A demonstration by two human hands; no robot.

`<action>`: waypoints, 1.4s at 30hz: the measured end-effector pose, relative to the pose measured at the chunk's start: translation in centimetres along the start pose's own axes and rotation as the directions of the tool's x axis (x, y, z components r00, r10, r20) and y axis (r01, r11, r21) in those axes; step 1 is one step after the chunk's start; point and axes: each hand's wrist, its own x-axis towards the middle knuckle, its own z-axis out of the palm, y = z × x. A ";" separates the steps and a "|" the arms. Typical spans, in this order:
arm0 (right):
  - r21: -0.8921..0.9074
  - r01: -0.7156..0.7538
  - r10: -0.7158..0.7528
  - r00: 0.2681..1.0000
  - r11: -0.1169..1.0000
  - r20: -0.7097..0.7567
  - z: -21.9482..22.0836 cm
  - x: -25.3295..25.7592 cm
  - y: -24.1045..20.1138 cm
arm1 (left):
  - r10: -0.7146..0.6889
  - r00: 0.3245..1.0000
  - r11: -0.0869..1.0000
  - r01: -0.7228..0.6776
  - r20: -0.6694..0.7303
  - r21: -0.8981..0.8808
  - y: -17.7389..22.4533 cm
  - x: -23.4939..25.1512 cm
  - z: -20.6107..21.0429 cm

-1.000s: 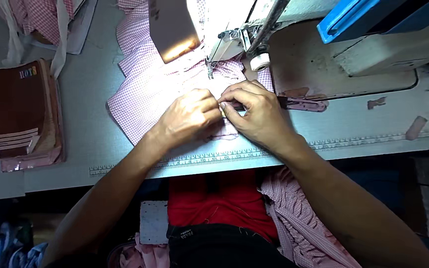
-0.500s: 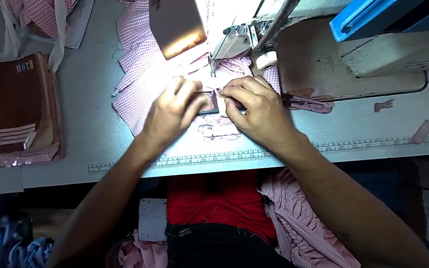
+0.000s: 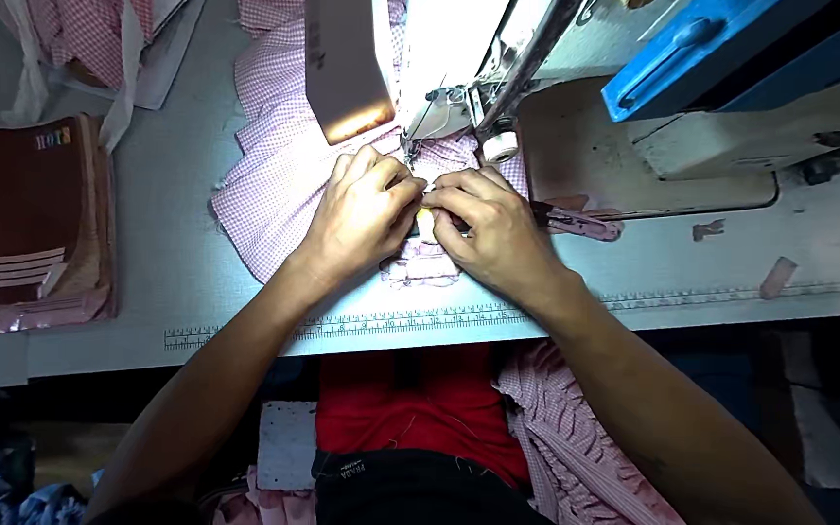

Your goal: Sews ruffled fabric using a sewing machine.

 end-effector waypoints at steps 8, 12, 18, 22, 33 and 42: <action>0.017 0.018 -0.017 1.000 1.000 -0.021 0.1 0.1 0.0 | 0.039 0.987 0.995 -0.023 0.155 -0.102 -1.4 1.5 -1.0; 0.023 0.029 -0.028 0.999 0.999 -0.032 0.0 0.2 0.1 | 0.085 0.985 0.993 -0.071 0.153 -0.098 -1.6 1.9 -1.6; 0.037 0.038 -0.037 0.999 0.999 -0.030 0.1 -0.1 0.4 | -0.057 0.991 0.975 0.082 0.123 -0.206 -1.0 1.6 -0.9; 0.018 0.068 -0.067 0.997 0.998 -0.030 0.1 -0.1 0.4 | -0.014 0.998 0.991 0.023 0.064 -0.131 -0.9 1.8 -0.4; 0.013 -0.043 0.044 0.994 0.999 -0.097 0.4 0.9 0.7 | 0.265 0.964 0.955 -0.260 0.019 -0.141 -0.5 -1.3 -0.3; 0.022 -0.070 0.071 0.997 0.997 -0.043 0.0 0.4 -0.5 | 0.273 0.961 0.955 -0.275 -0.036 -0.108 -0.2 -2.7 -0.2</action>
